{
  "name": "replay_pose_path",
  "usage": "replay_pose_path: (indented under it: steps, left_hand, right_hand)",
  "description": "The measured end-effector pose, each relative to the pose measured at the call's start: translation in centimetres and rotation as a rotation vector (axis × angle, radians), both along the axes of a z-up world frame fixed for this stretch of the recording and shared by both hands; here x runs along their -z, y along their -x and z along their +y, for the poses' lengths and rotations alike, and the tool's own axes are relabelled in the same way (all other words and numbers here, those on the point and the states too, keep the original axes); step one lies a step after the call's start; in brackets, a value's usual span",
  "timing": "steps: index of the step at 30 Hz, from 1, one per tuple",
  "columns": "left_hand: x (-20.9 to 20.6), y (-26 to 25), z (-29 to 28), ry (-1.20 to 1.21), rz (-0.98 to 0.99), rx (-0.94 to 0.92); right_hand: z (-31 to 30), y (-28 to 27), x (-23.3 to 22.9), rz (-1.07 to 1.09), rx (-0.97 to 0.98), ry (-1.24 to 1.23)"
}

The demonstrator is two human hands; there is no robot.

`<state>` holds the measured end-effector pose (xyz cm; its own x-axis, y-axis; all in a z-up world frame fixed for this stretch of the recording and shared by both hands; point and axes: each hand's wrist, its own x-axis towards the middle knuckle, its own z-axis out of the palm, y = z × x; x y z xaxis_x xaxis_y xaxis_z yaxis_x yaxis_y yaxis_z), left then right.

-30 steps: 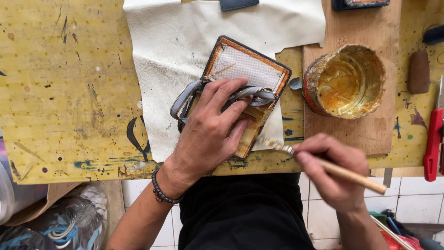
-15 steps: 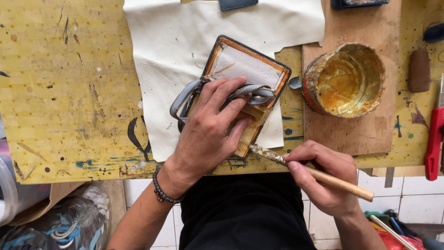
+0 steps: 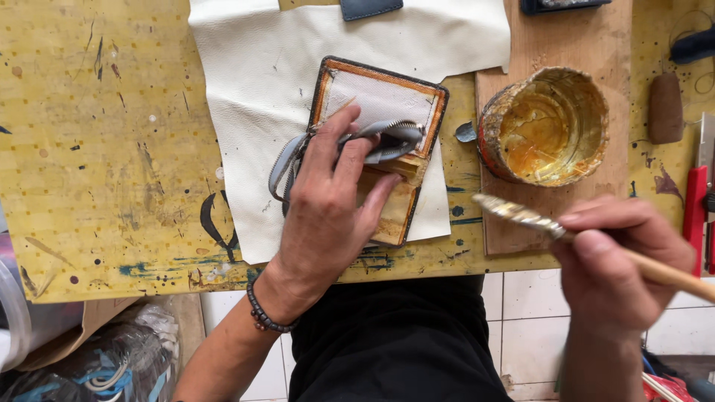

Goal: The person prepares a liquid adhesive by pouring a clear liquid from a bottle into a small container and stirring it with a brush. They then apply the adhesive to the interior edges and surfaces of a small zippered pouch using the brush.

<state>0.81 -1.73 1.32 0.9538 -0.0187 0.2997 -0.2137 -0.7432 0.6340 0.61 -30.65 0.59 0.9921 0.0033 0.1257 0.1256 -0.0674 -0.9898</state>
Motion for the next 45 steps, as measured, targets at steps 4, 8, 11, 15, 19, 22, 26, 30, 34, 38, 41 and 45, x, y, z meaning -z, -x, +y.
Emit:
replay_pose_path:
  steps: [4, 8, 11, 15, 19, 22, 26, 30, 34, 38, 41, 45]
  left_hand:
    - [-0.8, -0.9, 1.2, -0.061, -0.086, 0.161]
    - [-0.7, -1.5, 2.9, -0.316, -0.156, 0.315]
    - [-1.4, -2.0, 4.1, -0.259, -0.074, 0.592]
    - [-0.9, -1.4, 4.2, -0.305, -0.032, 0.495]
    - [0.2, -0.3, 3.1, -0.36, -0.01, 0.22]
    - [0.9, 0.2, 2.5, -0.298, -0.026, 0.126]
    - [0.5, 0.2, 2.8, -0.274, -0.012, 0.137]
    - [0.6, 0.2, 3.3, -0.232, 0.021, 0.19]
    - [0.5, 0.1, 3.4, -0.201, 0.05, 0.214]
    - [0.5, 0.0, 3.5, -0.214, 0.055, 0.226]
    - [0.3, 0.1, 3.7, -0.19, 0.114, 0.237]
    - [0.1, -0.1, 3.6, -0.175, 0.091, 0.229]
  right_hand:
    - [-1.4, -0.8, -0.5, 0.124, 0.169, -0.098]
    - [-1.7, -1.6, -0.1, 0.1, 0.206, -0.078]
    - [-1.3, -2.0, -0.3, 0.139, 0.282, 0.005]
    - [-0.8, -2.5, -1.4, 0.036, 0.226, 0.298]
    - [-1.0, -3.1, -1.5, -0.075, 0.093, 0.502]
    - [0.5, -3.4, -3.0, -0.102, 0.055, 0.642]
    - [-0.2, -3.4, -2.1, -0.054, 0.074, 0.574]
    - [-0.3, -3.1, -1.6, -0.045, 0.133, 0.512]
    - [-0.8, -2.9, -1.3, -0.08, 0.169, 0.556]
    - [-0.3, -2.9, -1.9, -0.079, 0.242, 0.5]
    - [-1.2, -3.1, -1.4, -0.057, 0.259, 0.382]
    - [-3.1, -4.1, -0.4, 0.142, 0.166, -0.068]
